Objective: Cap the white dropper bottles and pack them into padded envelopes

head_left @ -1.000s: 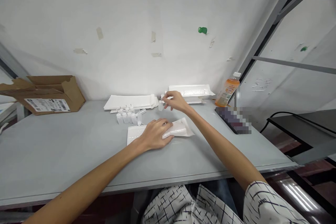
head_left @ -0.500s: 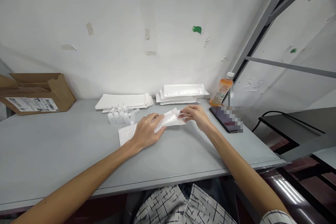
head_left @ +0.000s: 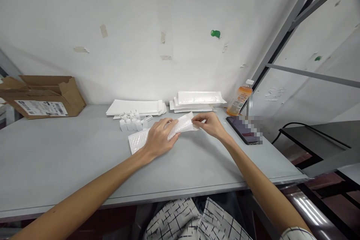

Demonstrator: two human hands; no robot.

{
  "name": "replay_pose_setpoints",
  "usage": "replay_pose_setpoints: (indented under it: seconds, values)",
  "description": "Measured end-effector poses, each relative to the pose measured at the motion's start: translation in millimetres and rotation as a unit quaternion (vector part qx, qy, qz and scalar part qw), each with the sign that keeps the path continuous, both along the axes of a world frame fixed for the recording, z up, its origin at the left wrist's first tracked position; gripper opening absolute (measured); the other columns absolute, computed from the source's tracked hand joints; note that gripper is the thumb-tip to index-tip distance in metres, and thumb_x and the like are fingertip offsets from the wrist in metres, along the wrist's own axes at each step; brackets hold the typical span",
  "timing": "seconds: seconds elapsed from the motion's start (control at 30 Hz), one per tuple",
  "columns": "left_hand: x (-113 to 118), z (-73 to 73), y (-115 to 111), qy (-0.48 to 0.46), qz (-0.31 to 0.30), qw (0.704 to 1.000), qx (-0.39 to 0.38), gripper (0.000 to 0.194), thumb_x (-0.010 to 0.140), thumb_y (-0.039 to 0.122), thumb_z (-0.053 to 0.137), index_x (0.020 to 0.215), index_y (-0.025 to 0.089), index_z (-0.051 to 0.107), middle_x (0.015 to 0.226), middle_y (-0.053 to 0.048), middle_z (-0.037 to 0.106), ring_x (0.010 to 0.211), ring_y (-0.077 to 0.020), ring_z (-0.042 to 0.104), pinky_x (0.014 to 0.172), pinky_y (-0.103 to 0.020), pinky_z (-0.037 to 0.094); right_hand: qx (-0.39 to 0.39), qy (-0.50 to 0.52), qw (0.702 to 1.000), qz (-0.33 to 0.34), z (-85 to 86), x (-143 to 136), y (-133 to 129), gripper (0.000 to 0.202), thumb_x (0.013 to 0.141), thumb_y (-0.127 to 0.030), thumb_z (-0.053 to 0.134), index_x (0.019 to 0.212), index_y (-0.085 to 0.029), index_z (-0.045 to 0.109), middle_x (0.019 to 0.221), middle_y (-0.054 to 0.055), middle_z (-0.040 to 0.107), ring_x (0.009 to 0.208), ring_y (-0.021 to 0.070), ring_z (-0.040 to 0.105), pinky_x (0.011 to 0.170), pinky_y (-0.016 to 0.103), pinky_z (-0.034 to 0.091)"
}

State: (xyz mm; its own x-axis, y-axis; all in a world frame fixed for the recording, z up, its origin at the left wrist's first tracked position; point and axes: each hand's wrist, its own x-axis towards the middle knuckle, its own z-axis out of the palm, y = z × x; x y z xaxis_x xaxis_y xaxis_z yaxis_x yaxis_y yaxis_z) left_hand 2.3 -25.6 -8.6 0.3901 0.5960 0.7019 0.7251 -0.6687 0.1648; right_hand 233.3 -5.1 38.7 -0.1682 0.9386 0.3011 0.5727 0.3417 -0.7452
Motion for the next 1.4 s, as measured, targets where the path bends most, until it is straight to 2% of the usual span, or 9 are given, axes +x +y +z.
replay_pose_setpoints:
  seconds: [0.27,0.43,0.57,0.7,0.83,0.97,1.13,1.33,1.4]
  values:
    - [2.0,5.4,-4.2,-0.019,-0.022,0.999,0.014,0.036,0.089,0.032,0.057,0.122,0.018,0.058,0.114,-0.011,0.064,0.097,-0.0257,0.064,0.082,-0.04,0.052,-0.105,0.094,0.981,0.135,11.1,-15.8,-2.2,0.024,0.069,-0.021,0.061,0.086,-0.014,0.075,0.069,0.003,0.067,0.055,0.0119,0.055,0.05,0.024,0.041]
    - [0.1,7.2,-1.5,-0.028,-0.015,0.999,0.03,0.034,0.09,0.033,0.058,0.121,0.018,0.059,0.113,-0.011,0.064,0.099,-0.0258,0.064,0.084,-0.04,0.053,-0.003,0.109,0.994,0.012,21.3,-3.6,-0.9,0.025,0.073,-0.037,0.071,0.081,-0.014,0.075,0.07,0.006,0.068,0.059,0.0146,0.06,0.051,0.025,0.044]
    - [1.3,12.5,-3.3,-0.053,-0.022,0.996,0.068,0.034,0.09,0.032,0.059,0.122,0.02,0.057,0.113,-0.01,0.064,0.1,-0.0251,0.064,0.083,-0.039,0.055,0.051,0.152,0.984,-0.083,19.6,1.6,-9.6,0.038,0.077,-0.051,0.068,0.078,-0.013,0.073,0.075,0.01,0.07,0.065,0.0181,0.064,0.043,0.023,0.041]
    - [5.3,19.6,-9.8,-0.091,-0.023,0.991,0.098,0.039,0.09,0.032,0.06,0.126,0.021,0.054,0.115,-0.01,0.062,0.102,-0.0243,0.063,0.084,-0.038,0.054,-0.046,0.203,0.978,0.018,16.5,-9.2,-25.2,0.05,0.084,-0.06,0.058,0.081,-0.012,0.072,0.074,0.009,0.069,0.059,0.018,0.066,0.042,0.023,0.045]
    - [7.8,21.7,-15.2,-0.074,-0.023,0.993,0.094,0.052,0.088,0.035,0.062,0.136,0.021,0.046,0.128,-0.015,0.055,0.113,-0.0286,0.058,0.093,-0.043,0.051,-0.11,0.237,0.959,0.109,23.3,-20.4,-29.1,0.04,0.079,-0.05,0.067,0.071,-0.011,0.068,0.064,0.008,0.067,0.052,0.0176,0.065,0.044,0.025,0.047]
    - [5.3,22.1,-14.8,-0.053,-0.013,0.997,0.055,0.075,0.085,0.046,0.064,0.148,0.023,0.031,0.143,-0.017,0.044,0.128,-0.0328,0.049,0.104,-0.049,0.045,-0.075,0.305,0.948,0.053,38.9,-9.0,-20.4,0.031,0.073,-0.036,0.071,0.055,-0.012,0.063,0.049,0.005,0.06,0.041,0.0158,0.057,0.039,0.027,0.044]
    - [1.2,17.8,-8.8,-0.008,-0.011,1.0,0.017,0.092,0.08,0.06,0.065,0.153,0.029,0.019,0.146,-0.015,0.042,0.133,-0.0352,0.043,0.108,-0.056,0.038,-0.023,0.372,0.927,-0.026,52.0,26.4,-13.4,0.023,0.063,-0.027,0.073,0.05,-0.013,0.061,0.048,0.002,0.055,0.039,0.0115,0.05,0.034,0.024,0.042]
    - [1.9,8.2,-4.0,0.035,-0.018,0.999,0.002,0.083,0.082,0.056,0.065,0.15,0.029,0.025,0.15,-0.015,0.037,0.134,-0.037,0.041,0.107,-0.057,0.038,-0.036,0.386,0.92,-0.053,37.6,55.0,-6.8,0.019,0.063,-0.023,0.069,0.05,-0.012,0.06,0.048,0.001,0.053,0.039,0.0104,0.048,0.033,0.024,0.042]
    - [0.5,7.6,-1.9,0.038,-0.017,0.999,0.001,0.078,0.083,0.054,0.064,0.148,0.027,0.03,0.149,-0.015,0.038,0.134,-0.0365,0.042,0.107,-0.056,0.038,-0.052,0.387,0.916,-0.094,29.1,64.2,-0.8,0.015,0.065,-0.02,0.066,0.054,-0.012,0.059,0.052,0.001,0.055,0.04,0.0102,0.049,0.035,0.023,0.043]
